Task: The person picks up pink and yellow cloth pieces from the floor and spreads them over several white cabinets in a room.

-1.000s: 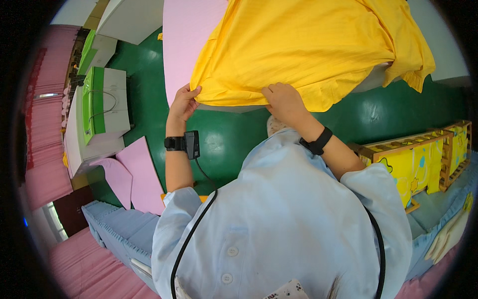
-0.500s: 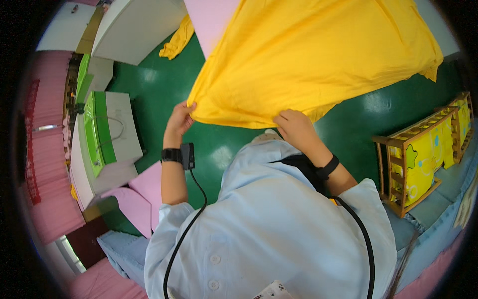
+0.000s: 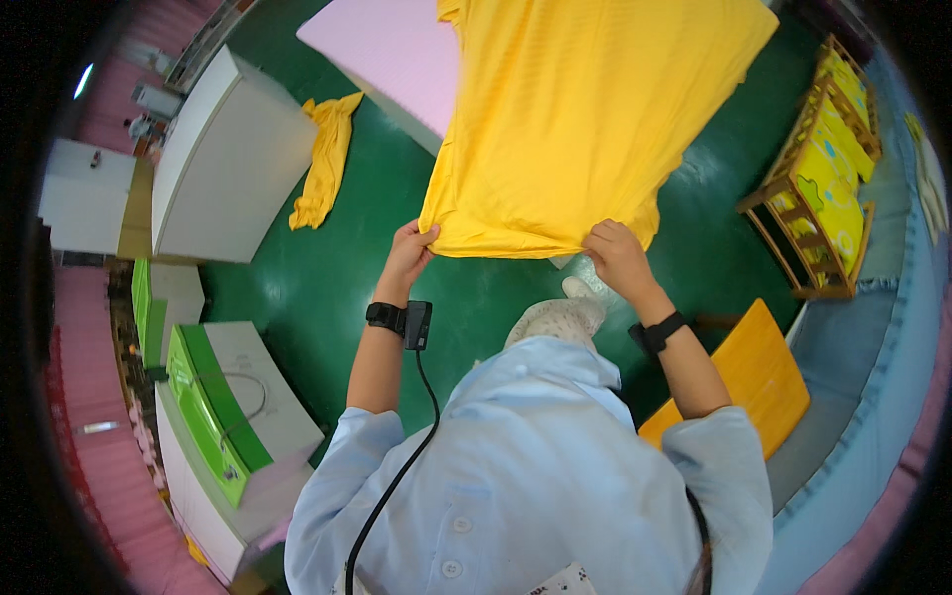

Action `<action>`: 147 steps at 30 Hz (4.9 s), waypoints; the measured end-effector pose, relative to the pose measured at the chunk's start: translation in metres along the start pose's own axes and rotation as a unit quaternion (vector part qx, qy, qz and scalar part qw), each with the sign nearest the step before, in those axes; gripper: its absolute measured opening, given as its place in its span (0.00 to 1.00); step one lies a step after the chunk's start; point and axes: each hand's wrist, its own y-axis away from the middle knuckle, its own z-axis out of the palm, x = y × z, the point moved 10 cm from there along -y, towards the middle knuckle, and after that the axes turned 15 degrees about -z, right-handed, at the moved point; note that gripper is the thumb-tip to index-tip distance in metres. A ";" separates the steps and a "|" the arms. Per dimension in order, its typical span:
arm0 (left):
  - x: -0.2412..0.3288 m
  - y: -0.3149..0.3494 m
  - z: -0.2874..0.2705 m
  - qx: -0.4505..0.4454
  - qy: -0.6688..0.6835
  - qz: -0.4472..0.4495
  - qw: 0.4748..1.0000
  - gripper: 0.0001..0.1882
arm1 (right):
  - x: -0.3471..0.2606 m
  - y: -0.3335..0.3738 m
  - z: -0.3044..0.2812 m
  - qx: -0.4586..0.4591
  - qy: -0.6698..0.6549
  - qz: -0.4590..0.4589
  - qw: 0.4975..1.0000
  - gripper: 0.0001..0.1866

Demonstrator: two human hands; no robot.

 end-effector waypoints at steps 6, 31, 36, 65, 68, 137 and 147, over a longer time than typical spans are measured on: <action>-0.041 -0.021 -0.009 0.002 -0.065 -0.081 0.995 0.13 | -0.012 0.046 0.036 -0.004 0.143 0.108 0.984 0.06; 0.003 -0.027 0.049 -0.101 -0.018 0.002 0.995 0.24 | 0.087 0.098 0.148 0.250 -0.723 0.457 0.454 0.17; -0.003 -0.023 0.068 -0.157 0.003 -0.025 0.987 0.25 | 0.101 0.101 0.128 0.267 -0.663 0.482 0.506 0.16; 0.086 -0.075 -0.137 -0.001 -0.129 -0.033 0.991 0.12 | 0.088 0.020 -0.026 0.167 0.167 0.504 0.830 0.08; 0.125 -0.087 -0.188 0.036 -0.025 0.005 0.999 0.10 | 0.059 -0.030 0.002 0.139 0.234 0.454 0.848 0.12; 0.634 -0.483 -0.417 -0.136 -0.584 -0.136 0.789 0.18 | 0.184 -0.645 0.376 -0.014 -0.002 0.350 0.936 0.12; 0.686 -0.447 -0.207 -0.120 -0.671 0.405 0.609 0.24 | 0.106 -0.627 0.397 0.120 0.128 0.428 0.887 0.13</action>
